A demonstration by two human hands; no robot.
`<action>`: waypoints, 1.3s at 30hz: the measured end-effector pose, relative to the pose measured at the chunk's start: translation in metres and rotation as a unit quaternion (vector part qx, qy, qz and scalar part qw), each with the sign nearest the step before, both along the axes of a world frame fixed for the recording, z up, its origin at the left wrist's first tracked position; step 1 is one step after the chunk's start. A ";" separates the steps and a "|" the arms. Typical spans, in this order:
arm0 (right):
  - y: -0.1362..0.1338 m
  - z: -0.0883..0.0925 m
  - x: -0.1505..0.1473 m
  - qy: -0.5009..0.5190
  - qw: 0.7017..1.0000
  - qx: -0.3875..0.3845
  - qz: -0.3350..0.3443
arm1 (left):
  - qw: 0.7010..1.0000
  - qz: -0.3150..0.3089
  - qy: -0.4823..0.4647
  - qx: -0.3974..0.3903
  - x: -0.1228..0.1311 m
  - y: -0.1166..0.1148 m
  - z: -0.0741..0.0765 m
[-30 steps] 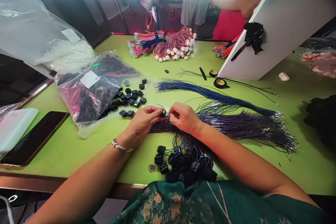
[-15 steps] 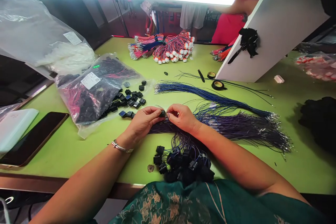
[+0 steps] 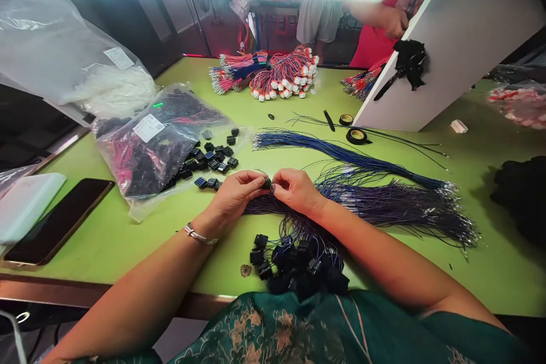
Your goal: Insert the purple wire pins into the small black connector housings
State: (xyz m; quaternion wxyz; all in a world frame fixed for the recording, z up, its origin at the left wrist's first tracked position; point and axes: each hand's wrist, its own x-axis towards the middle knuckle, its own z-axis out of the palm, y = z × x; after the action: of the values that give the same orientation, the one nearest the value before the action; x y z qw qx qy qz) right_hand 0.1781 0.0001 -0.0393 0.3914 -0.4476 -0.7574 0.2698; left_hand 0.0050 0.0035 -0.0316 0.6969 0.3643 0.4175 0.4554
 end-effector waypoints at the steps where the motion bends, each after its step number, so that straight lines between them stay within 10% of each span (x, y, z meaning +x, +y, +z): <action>1: 0.000 0.000 0.000 -0.003 1.000 0.001 0.001 | 1.000 0.001 0.001 0.001 0.001 0.000 0.001; 17: 0.002 -0.001 -0.001 0.005 1.000 -0.013 -0.009 | 1.000 0.012 0.012 0.019 0.004 -0.003 0.003; 24: 0.015 0.049 0.032 0.053 0.990 -0.121 0.044 | 0.983 0.024 0.093 0.158 0.009 -0.029 0.032; 28: 0.021 0.063 0.040 -0.050 0.994 -0.090 -0.031 | 0.925 -0.126 0.133 0.334 0.027 -0.064 0.044; 31: 0.020 0.051 0.033 -0.200 0.977 -0.069 -0.026 | 0.812 -0.342 0.112 0.459 0.045 -0.087 0.038; 34: 0.019 0.035 0.026 -0.302 0.950 -0.081 -0.006 | 0.715 -0.418 0.102 0.551 0.052 -0.096 0.036; 37: 0.020 0.025 0.026 -0.313 0.944 -0.098 0.030 | 0.757 -0.370 0.169 0.511 0.034 -0.079 0.044; 39: 0.022 0.023 0.026 -0.306 0.947 -0.095 0.034 | 0.835 -0.202 0.261 0.441 0.004 -0.054 0.050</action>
State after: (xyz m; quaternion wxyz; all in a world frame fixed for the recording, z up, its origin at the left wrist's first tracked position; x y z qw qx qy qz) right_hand 0.2039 0.0224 -0.0163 0.0871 -0.5174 -0.8266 0.2038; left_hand 0.0094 -0.0506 0.0180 0.4043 0.8142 0.2560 0.3287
